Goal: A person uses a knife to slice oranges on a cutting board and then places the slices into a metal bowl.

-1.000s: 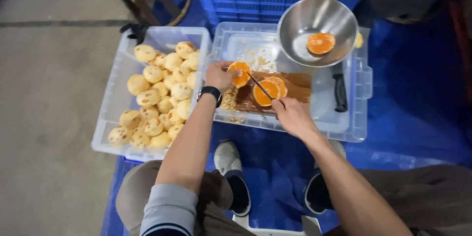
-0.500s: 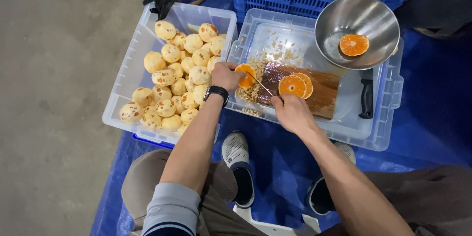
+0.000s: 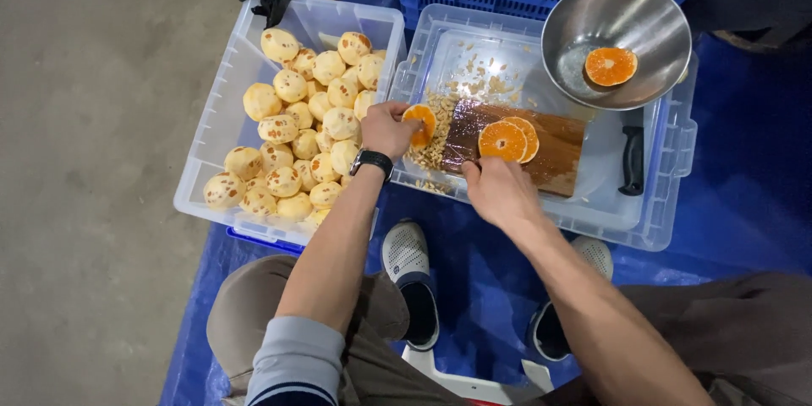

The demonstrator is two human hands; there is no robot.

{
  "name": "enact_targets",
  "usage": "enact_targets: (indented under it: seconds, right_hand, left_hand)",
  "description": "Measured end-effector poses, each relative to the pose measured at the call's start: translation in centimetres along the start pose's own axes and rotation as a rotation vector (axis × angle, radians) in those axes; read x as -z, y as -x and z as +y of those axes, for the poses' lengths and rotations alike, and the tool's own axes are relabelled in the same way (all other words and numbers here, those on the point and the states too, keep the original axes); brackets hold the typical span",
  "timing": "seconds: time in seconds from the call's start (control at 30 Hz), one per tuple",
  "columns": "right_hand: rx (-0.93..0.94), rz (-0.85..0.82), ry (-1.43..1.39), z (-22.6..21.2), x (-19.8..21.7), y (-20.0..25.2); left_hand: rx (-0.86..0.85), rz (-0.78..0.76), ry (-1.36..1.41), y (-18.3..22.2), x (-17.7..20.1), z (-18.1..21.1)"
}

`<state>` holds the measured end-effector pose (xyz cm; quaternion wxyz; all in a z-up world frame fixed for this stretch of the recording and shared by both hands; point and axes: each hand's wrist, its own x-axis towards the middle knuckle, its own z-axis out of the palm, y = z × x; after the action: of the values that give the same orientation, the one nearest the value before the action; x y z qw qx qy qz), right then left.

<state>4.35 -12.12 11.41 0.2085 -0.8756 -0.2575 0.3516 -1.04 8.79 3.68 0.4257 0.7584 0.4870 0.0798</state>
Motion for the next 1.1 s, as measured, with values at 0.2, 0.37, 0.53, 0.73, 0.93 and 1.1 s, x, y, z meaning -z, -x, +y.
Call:
enact_targets:
  seconds: [0.2,0.37,0.53,0.73,0.93,1.1]
  right_hand:
    - [0.011,0.072,-0.132,3.1,-2.1,-2.4]
    - [0.004,0.04,-0.185,3.4,-2.5,-2.8]
    - [-0.108,0.006,-0.252,4.7,-3.0,-2.6]
    - [0.007,0.01,-0.359,6.7,-0.4,-0.6]
    - [-0.065,0.136,-0.412,9.6,3.4,0.6]
    - [-0.179,0.214,-0.395,11.6,5.2,0.9]
  left_hand:
    - [0.048,0.041,-0.058,-0.7,-1.1,-0.8]
    - [0.056,0.06,-0.039,-1.7,-0.6,-1.8]
    - [0.037,0.035,-0.007,-1.7,-0.5,1.1]
    - [-0.2,-0.172,0.354,-0.9,-7.4,12.5]
    - [-0.347,-0.153,0.063,-4.9,-13.7,11.3]
    - [-0.408,-0.361,-0.329,1.2,-9.9,7.0]
